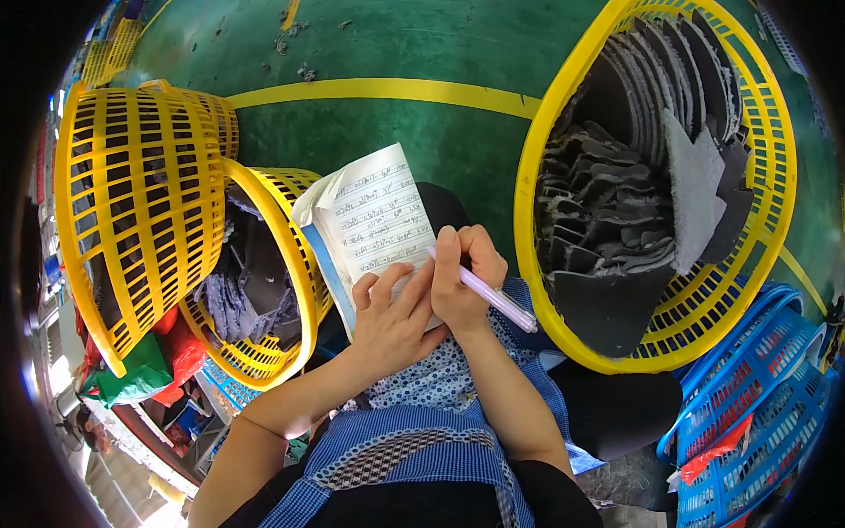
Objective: Assembling, organizing, and logging leather shoe upper components at a manufacturing station.
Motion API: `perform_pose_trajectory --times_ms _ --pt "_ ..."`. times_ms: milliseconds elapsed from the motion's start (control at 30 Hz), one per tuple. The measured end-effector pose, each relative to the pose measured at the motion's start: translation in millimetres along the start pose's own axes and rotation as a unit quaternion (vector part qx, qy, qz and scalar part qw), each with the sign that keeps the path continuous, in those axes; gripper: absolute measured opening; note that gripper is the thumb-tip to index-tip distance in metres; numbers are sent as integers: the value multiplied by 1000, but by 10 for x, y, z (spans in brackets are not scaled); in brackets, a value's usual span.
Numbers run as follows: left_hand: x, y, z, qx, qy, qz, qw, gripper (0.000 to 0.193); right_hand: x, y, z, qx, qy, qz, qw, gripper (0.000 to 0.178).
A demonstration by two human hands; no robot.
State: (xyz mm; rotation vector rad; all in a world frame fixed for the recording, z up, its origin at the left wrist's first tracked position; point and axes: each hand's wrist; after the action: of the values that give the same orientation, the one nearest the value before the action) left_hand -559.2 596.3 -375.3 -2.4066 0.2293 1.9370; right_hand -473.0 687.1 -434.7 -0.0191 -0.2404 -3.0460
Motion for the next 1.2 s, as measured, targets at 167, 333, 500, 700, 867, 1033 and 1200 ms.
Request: perform_pose_trajectory --times_ms 167,333,500,700,867,1033,1200 --pt "37 15 13 -2 37 -19 999 60 16 -9 58 17 23 7 1000 33" --pt "8 8 12 -7 22 -5 1000 66 10 6 49 6 28 -17 999 34" --pt "23 -3 7 -1 40 -16 999 60 -19 4 64 -2 48 4 999 32" --pt "33 9 -18 0 32 -23 999 58 -42 41 21 4 42 -8 999 32" --pt "28 20 -34 2 25 -20 999 63 -49 46 43 -10 40 -26 999 32" --pt "7 35 -39 -4 18 -9 1000 66 -31 52 49 -5 43 -32 999 32" --pt "18 44 -80 -1 15 -12 1000 66 -81 84 70 -27 54 -37 998 31"
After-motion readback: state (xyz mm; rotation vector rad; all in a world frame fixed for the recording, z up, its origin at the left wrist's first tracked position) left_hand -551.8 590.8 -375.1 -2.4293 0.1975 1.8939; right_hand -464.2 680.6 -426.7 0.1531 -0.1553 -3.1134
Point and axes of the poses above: each hand's wrist, its own y-axis away from the middle knuckle, its own x-axis out of the palm, z = x × y, and after that the axes turned 6 degrees about x, right-handed
